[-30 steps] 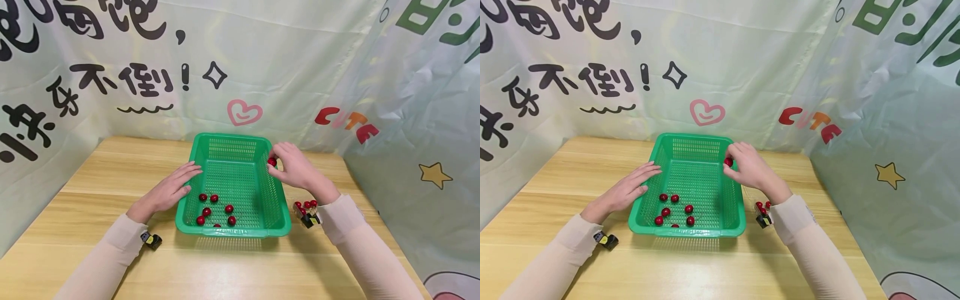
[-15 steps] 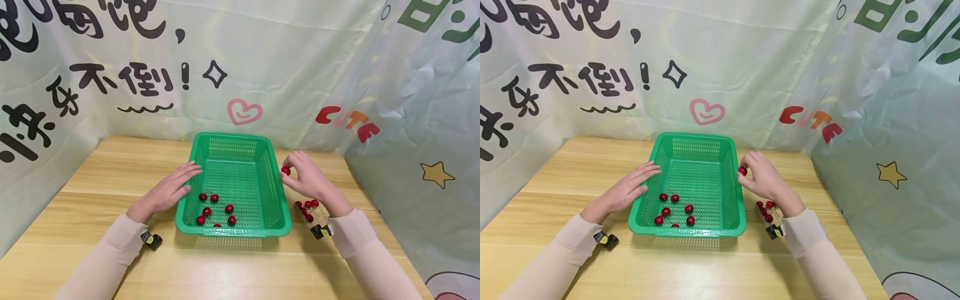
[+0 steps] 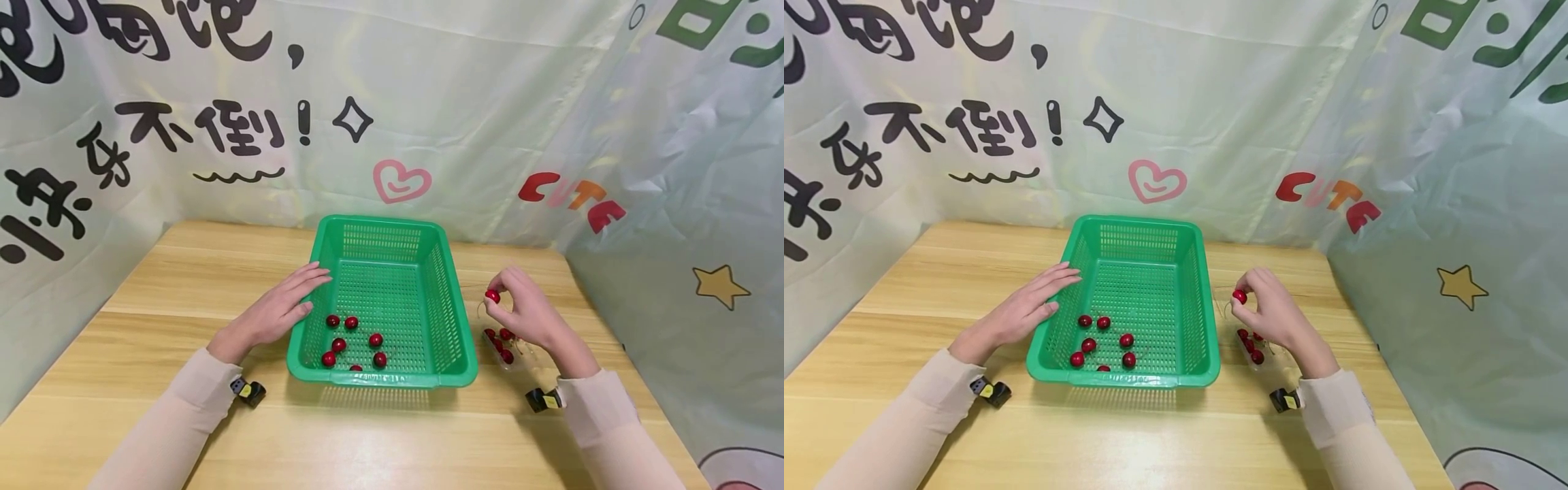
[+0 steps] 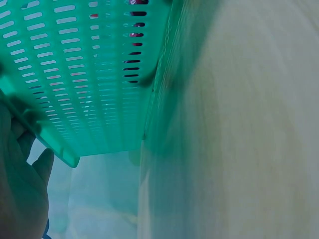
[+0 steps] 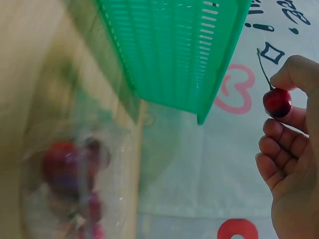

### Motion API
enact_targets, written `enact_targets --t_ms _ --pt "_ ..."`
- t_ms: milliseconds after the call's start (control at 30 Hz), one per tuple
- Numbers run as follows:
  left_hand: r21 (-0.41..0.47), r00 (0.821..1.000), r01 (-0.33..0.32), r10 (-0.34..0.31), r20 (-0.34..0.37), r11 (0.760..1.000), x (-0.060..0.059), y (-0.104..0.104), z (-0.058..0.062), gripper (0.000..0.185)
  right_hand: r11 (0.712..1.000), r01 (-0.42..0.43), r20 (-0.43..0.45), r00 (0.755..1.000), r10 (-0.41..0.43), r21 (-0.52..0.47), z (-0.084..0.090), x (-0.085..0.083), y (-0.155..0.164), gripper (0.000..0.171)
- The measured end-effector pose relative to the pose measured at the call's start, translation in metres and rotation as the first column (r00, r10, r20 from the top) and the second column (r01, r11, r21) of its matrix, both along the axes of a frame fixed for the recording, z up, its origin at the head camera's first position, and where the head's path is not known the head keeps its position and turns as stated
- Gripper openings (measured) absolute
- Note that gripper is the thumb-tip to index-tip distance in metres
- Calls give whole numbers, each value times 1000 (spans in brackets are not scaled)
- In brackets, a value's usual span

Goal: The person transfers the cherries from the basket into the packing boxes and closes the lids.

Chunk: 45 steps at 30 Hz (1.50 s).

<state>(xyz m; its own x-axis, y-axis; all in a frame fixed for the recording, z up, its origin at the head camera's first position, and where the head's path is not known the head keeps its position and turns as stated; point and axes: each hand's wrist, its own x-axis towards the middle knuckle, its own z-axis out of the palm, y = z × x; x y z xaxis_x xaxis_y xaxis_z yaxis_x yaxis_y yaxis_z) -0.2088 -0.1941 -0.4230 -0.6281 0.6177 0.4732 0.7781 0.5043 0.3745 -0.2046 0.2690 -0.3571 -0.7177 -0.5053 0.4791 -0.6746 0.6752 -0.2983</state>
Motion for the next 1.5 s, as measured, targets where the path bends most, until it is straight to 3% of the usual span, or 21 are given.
enact_targets --t_ms 600,900,1267,1500 --pt "-4 1000 -5 5 11 1000 2 1 0 46 990 142 119 983 -139 -23 -28 21 32 11" --pt "-2 1000 0 0 17 1000 1 1 0 46 981 195 118 975 -191 -25 -42 28 44 14" --pt "5 1000 4 -4 2 1000 2 1 3 46 972 231 107 966 -235 51 -52 34 54 15" --pt "0 1000 -2 2 9 1000 2 1 2 46 959 259 157 949 -275 112 -53 38 61 13"
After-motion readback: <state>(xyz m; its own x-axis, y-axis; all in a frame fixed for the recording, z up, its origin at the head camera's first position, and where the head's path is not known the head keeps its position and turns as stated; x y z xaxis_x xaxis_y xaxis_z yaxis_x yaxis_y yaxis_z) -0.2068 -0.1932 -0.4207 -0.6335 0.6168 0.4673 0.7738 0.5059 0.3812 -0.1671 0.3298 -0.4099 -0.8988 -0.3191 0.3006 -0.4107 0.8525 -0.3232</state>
